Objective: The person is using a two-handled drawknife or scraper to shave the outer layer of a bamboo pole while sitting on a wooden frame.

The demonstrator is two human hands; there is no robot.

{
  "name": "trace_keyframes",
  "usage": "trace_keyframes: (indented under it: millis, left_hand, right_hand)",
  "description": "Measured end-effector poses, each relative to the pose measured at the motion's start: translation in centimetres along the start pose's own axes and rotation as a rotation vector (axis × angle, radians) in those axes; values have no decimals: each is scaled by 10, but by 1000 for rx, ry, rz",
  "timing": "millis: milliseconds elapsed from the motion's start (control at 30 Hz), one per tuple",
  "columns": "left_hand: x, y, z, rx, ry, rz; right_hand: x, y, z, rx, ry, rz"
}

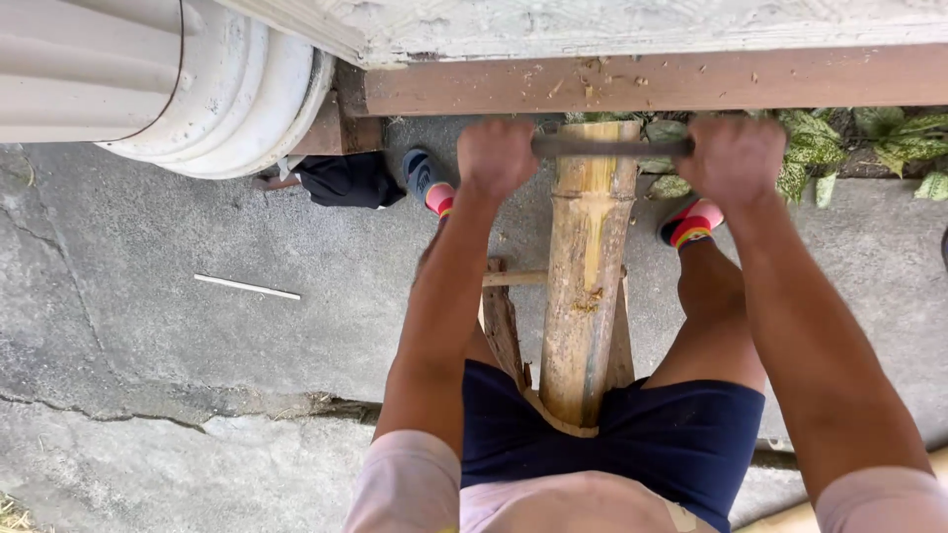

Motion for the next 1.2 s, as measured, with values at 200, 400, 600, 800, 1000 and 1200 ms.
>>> trace_keyframes:
  millis: [200, 400, 600, 800, 1000, 1200]
  left_hand:
    - [-133, -19, 35, -61, -9, 83]
    - [-195, -23, 50, -144, -15, 153]
    - [-105, -17, 15, -95, -53, 248]
    - [-42, -7, -10, -82, -8, 138]
    - [-172, -27, 34, -209, 48, 94]
    - [-173, -32, 40, -129, -4, 111]
  right_hand:
    - [-98, 19, -43, 95, -1, -87]
    - [-157, 63, -71, 305, 61, 127]
    - [-63, 21, -40, -84, 68, -99]
    - [-10, 34, -32, -75, 48, -40]
    - [-130, 28, -63, 6, 65, -102]
    - [-123, 57, -68, 182, 67, 60]
Point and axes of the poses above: each hand's wrist, its own x-axis towards the middle knuckle, its own y-axis out of the back of the hand, z = x × y, the point moved 10 cm from there along x, towards the middle knuckle, and after that the axes turned 3 degrees about -y, right-handed, at the moved point
